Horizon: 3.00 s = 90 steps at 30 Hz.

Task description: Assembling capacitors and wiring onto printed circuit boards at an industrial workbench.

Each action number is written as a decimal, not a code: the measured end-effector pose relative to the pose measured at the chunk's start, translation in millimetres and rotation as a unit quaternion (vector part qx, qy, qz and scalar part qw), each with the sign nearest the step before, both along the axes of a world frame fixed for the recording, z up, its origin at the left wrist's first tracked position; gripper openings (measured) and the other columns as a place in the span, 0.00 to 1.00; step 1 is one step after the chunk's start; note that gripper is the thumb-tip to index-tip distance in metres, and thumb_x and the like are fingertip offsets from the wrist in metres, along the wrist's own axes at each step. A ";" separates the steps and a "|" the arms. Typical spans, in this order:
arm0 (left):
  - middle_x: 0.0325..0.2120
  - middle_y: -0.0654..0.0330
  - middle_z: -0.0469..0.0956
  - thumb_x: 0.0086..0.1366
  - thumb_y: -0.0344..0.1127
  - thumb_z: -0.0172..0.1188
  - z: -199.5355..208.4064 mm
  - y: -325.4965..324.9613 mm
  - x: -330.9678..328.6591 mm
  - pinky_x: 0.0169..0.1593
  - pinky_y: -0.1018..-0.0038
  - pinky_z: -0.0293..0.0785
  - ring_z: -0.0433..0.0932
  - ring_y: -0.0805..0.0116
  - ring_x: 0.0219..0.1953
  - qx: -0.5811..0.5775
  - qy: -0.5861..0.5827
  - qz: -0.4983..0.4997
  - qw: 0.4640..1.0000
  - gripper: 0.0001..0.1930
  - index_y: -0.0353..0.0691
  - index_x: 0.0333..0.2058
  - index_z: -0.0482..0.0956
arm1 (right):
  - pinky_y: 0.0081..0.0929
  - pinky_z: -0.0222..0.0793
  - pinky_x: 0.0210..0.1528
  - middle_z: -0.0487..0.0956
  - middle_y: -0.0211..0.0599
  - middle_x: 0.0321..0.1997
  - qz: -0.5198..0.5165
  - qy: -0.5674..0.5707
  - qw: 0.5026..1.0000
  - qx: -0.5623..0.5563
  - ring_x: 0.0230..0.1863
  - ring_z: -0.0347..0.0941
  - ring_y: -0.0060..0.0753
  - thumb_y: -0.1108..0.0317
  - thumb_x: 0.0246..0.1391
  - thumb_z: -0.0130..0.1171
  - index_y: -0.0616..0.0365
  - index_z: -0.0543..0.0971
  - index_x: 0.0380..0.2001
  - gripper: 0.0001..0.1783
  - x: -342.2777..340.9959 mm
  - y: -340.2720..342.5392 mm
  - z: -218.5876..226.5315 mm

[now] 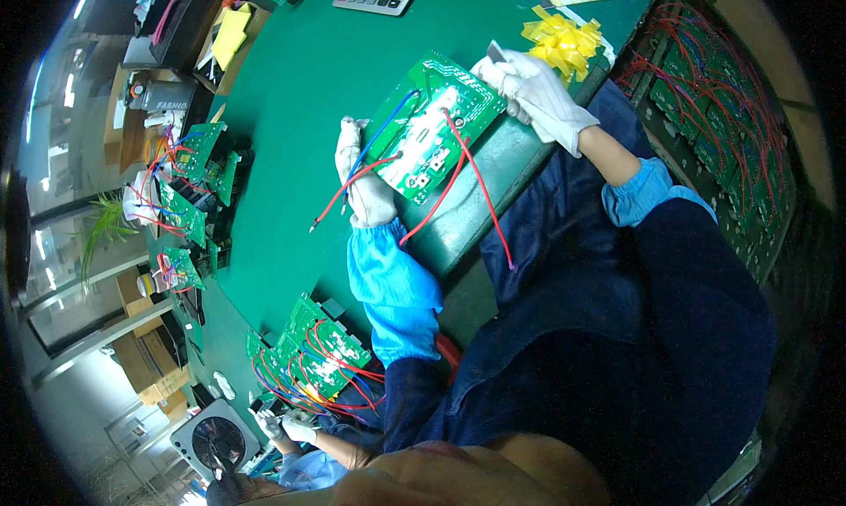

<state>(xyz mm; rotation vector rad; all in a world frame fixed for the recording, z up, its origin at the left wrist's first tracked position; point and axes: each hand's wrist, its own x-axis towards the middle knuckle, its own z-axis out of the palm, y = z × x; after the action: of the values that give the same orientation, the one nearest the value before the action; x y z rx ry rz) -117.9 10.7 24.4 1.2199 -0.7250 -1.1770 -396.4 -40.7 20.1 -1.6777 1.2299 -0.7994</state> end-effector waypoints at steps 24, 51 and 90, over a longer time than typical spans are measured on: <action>0.45 0.58 0.76 0.71 0.42 0.49 7.6 -1.2 -4.7 0.51 0.73 0.75 0.77 0.66 0.47 -0.086 0.024 -0.031 0.996 0.16 0.38 0.49 0.75 | 0.35 0.69 0.33 0.74 0.35 0.28 0.303 0.121 0.866 -0.380 0.30 0.74 0.42 0.57 0.53 0.61 0.54 0.78 0.33 0.12 123.9 -44.9 92.5; 0.56 0.50 0.70 0.72 0.37 0.49 -33.0 2.7 23.3 0.64 0.67 0.63 0.69 0.60 0.59 -0.130 -0.314 -0.015 0.940 0.19 0.34 0.57 0.72 | 0.34 0.74 0.37 0.78 0.34 0.34 0.379 0.159 0.885 -0.219 0.34 0.78 0.41 0.68 0.46 0.62 0.47 0.81 0.44 0.18 35.3 -3.9 106.6; 0.29 0.67 0.70 0.70 0.42 0.55 -27.5 -8.4 7.3 0.41 0.74 0.66 0.68 0.78 0.34 -0.109 -0.238 -0.058 0.963 0.12 0.39 0.35 0.74 | 0.29 0.68 0.31 0.77 0.34 0.30 0.218 0.182 0.918 -0.278 0.30 0.75 0.34 0.64 0.51 0.63 0.51 0.80 0.40 0.12 30.8 0.6 81.8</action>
<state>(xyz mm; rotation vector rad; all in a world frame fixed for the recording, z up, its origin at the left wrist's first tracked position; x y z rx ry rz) -110.6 2.3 -3.1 1.2970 -1.2679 -0.8699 -365.7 -40.2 101.9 -2.5453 0.8348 -0.5996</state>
